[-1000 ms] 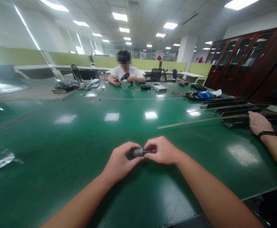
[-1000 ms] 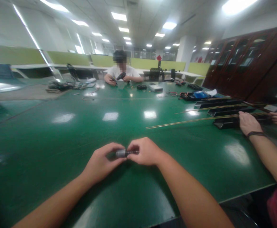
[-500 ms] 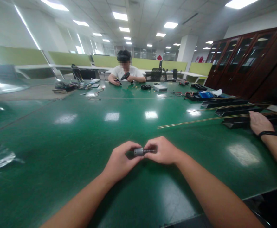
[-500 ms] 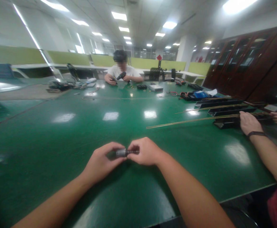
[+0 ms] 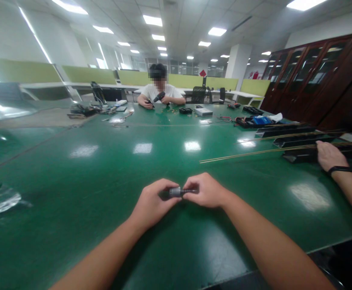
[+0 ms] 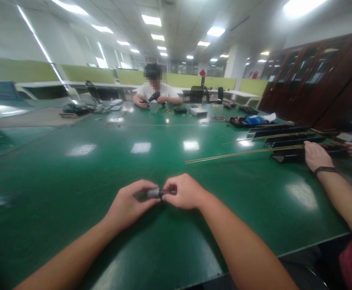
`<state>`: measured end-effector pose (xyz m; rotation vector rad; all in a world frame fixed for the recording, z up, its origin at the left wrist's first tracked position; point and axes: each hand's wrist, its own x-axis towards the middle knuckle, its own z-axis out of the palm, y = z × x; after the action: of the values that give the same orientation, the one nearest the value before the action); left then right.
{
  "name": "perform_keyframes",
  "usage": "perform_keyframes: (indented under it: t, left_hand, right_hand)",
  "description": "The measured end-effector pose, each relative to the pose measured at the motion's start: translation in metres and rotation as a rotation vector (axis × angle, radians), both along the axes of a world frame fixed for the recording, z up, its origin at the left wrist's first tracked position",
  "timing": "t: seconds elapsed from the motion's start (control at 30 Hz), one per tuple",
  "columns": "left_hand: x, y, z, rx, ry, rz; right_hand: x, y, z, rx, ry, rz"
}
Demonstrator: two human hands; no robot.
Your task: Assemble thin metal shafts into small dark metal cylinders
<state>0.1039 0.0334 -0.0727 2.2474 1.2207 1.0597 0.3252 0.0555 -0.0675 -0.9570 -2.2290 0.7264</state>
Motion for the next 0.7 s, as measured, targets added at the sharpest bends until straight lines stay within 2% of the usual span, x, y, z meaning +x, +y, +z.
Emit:
perform_keyframes:
  t: [0.7]
  left_hand:
    - [-0.0015,0.0011,0.0013,0.014,0.014,-0.005]
  right_hand:
    - [0.0028,0.0031,-0.0013,-0.037,-0.014,-0.033]
